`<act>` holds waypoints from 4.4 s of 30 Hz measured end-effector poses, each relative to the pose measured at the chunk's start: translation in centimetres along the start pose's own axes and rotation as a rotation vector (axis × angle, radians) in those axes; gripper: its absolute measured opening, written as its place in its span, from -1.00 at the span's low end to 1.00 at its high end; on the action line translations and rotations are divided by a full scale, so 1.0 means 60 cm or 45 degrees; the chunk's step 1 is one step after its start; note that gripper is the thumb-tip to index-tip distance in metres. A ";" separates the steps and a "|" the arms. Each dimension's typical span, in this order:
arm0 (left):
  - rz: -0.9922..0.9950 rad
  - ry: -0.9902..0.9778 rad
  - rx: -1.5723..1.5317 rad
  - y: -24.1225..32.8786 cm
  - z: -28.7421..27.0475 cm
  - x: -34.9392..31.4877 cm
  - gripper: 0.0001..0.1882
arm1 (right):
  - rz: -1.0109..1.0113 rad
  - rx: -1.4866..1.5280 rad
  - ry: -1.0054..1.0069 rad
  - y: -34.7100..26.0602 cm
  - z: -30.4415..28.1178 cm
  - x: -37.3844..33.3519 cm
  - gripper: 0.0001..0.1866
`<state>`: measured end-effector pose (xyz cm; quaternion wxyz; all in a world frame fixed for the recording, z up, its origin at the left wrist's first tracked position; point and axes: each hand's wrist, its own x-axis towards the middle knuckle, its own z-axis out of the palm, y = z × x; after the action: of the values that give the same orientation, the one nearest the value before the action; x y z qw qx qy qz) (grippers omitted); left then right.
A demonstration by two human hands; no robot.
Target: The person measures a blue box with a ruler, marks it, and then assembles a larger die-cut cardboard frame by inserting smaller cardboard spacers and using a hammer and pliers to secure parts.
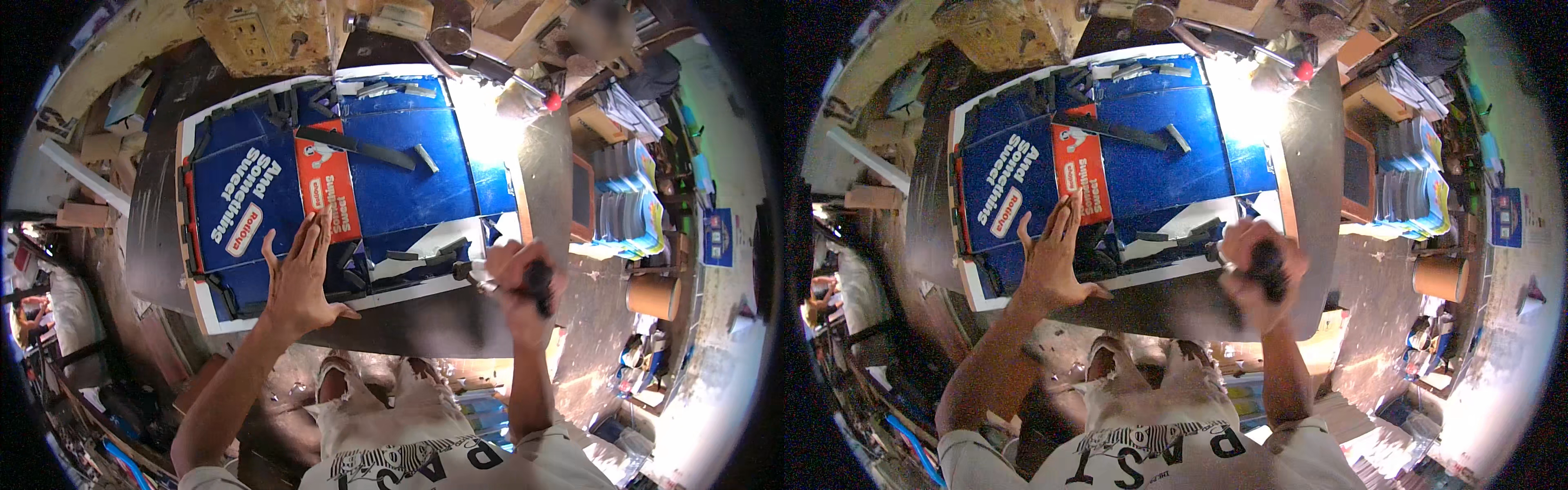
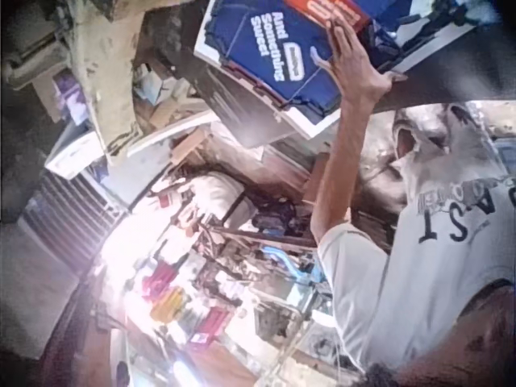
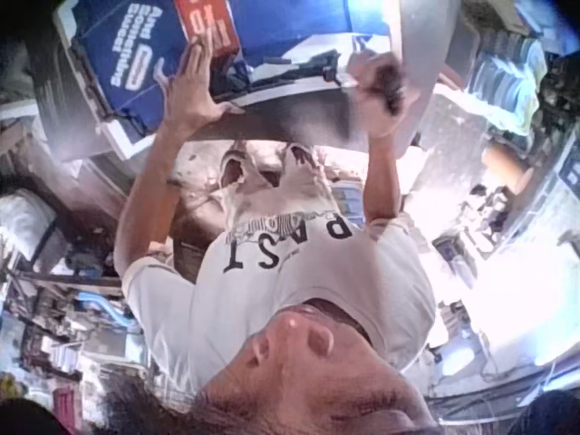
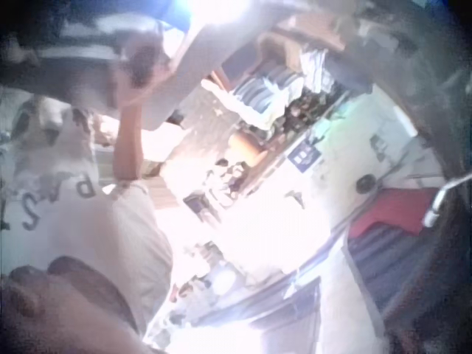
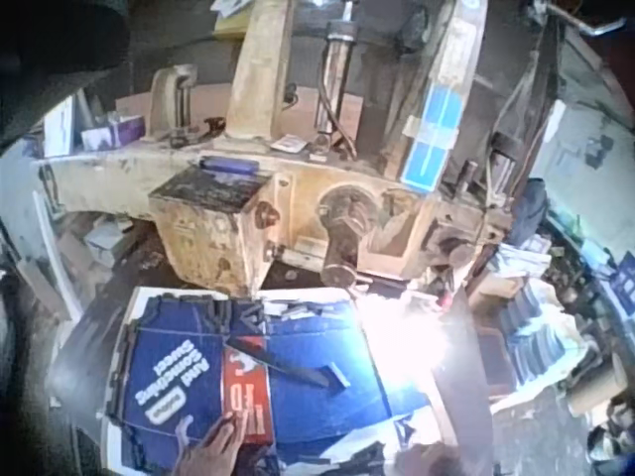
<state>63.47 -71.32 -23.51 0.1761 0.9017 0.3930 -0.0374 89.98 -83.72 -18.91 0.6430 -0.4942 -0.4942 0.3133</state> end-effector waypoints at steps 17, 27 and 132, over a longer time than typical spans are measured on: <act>0.074 0.290 -0.060 0.023 -0.031 0.013 0.38 | -0.165 0.636 0.454 -0.006 -0.062 0.161 -0.79; 0.411 0.472 0.055 -0.038 -0.020 0.247 -0.37 | -0.142 0.596 0.566 -0.029 -0.030 0.169 -0.28; -1.038 0.762 -1.035 0.391 0.239 -0.140 -0.63 | 0.653 -1.015 -0.309 0.039 -0.233 -0.254 -0.70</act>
<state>75.64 -96.94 -28.45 0.3579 0.5132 0.7187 0.3033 98.57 -101.09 -26.42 0.2435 -0.7677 -0.5094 0.3032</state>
